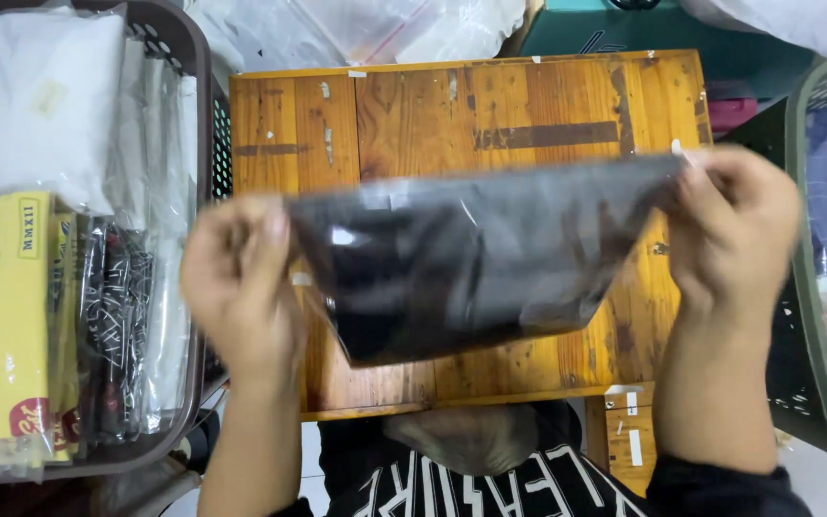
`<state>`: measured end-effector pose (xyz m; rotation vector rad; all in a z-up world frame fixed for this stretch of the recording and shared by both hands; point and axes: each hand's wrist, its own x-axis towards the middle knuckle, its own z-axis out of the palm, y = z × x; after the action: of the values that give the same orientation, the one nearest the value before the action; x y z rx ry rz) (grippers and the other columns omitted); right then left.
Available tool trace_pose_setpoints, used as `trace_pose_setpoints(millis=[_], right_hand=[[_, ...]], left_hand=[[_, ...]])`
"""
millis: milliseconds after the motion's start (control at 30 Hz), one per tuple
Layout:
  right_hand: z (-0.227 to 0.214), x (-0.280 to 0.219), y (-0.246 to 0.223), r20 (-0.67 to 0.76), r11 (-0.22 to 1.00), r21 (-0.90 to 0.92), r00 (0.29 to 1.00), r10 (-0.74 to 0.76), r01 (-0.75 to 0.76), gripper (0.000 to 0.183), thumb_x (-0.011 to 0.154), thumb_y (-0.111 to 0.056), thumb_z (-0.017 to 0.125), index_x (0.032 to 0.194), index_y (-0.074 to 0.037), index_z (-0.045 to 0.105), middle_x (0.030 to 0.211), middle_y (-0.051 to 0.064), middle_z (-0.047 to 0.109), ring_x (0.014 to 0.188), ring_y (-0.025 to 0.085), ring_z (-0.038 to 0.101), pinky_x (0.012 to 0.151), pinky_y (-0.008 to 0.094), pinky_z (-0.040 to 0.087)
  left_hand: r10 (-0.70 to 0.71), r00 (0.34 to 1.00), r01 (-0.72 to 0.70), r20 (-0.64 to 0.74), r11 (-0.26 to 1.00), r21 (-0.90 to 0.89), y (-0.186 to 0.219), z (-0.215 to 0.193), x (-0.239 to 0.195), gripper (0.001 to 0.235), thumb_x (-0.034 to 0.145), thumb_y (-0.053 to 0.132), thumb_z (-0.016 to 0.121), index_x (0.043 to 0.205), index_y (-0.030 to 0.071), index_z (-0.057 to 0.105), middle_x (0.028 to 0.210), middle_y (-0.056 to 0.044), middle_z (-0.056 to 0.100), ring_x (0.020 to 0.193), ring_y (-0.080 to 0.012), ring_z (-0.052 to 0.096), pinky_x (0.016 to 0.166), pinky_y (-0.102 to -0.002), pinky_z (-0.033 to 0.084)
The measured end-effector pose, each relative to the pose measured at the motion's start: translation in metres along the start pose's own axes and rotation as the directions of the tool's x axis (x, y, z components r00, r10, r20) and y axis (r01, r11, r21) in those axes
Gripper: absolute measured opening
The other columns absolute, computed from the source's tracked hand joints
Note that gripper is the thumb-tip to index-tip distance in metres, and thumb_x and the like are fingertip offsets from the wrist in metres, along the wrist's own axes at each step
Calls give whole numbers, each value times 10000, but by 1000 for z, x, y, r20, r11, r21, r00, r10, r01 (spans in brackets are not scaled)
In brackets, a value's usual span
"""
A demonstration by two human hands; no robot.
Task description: The person is placing a folded black t-shirt into a clear plastic sleeve and sealing it with tape.
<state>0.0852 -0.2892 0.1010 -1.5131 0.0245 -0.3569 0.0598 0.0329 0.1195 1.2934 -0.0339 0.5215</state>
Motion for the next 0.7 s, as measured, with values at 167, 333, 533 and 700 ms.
trace_pose_setpoints(millis=[167,333,533,700], right_hand=[[27,51,35,-10,925,-149,936,352,-349,267,808,-353,578,918,-110,583,889,-25,580,799,84,558,698,182,475],[45,-4,41,176,803,-547,970,-167,238,354,953,-143,490,1157,143,450,1098,370,460,1032,523,401,814,563,372],[56,-64,87,595,295,-789,791,143,540,580,793,-550,419,1277,-231,419,1392,114,293,1316,337,138,1022,525,24],[32,-35,89,689,141,-724,701,182,675,586,737,-671,379,1235,-366,424,1446,-48,219,1364,214,5,1016,564,-59]], left_hand=[[-361,926,377,-108,886,269,-87,-22,60,341,759,245,587,1001,65,429,852,-35,506,748,-90,482,647,-201,362],[-187,982,144,-3,743,654,-70,-12,10,577,873,284,518,1279,-79,324,1274,-346,310,1187,-475,284,985,-545,213],[-244,799,-395,550,478,785,-99,-24,-39,513,825,333,494,1296,152,402,1391,-175,253,1276,-355,217,1029,-483,135],[-445,716,-394,538,378,837,-84,-5,-62,690,815,500,427,1333,65,289,1367,-314,135,1236,-492,130,928,-607,128]])
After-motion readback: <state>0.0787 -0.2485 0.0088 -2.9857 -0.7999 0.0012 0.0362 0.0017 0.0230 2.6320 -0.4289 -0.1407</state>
